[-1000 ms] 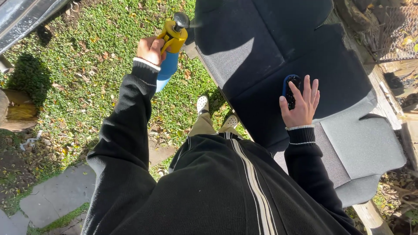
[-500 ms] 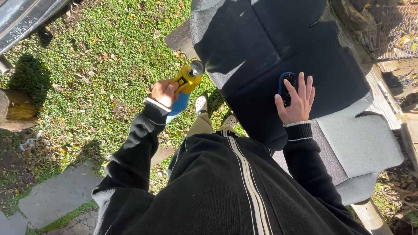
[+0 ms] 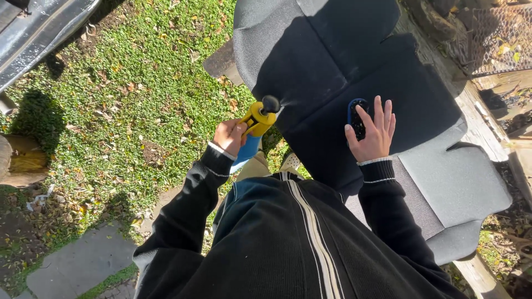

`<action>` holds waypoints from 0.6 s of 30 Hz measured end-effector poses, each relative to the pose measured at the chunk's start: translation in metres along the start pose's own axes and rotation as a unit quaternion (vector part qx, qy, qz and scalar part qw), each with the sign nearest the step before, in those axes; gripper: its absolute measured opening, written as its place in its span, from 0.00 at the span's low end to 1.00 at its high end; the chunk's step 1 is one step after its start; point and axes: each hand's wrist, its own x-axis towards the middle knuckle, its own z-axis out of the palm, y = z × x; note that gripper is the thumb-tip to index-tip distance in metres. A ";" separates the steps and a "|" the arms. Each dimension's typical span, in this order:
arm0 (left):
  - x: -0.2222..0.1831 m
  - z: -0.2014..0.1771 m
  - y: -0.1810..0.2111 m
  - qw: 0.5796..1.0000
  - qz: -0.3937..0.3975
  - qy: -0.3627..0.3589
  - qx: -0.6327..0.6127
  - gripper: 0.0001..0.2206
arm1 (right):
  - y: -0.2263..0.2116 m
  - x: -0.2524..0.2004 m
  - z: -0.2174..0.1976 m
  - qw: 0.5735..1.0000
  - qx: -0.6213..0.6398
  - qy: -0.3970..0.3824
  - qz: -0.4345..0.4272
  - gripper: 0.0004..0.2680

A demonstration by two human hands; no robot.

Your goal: Cleaning a detached car seat by spraying cleaning solution and scrubbing with a brush.

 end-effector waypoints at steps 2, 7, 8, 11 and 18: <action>0.012 -0.003 -0.010 0.999 0.006 0.012 0.050 0.19 | 0.000 -0.002 0.001 1.000 -0.004 0.002 0.006 0.23; 0.035 -0.022 0.003 0.995 0.022 0.057 0.079 0.18 | 0.001 -0.001 0.000 1.000 -0.004 0.000 0.013 0.23; 0.041 -0.027 0.002 0.992 0.030 0.070 0.096 0.18 | 0.000 -0.001 -0.001 1.000 0.000 -0.005 0.019 0.22; 0.056 -0.048 0.010 0.991 0.040 0.087 0.096 0.17 | -0.001 0.000 -0.001 1.000 -0.005 -0.002 0.020 0.22; 0.089 -0.070 0.023 0.984 0.058 0.125 0.110 0.16 | -0.002 -0.003 -0.006 1.000 -0.006 -0.003 0.028 0.22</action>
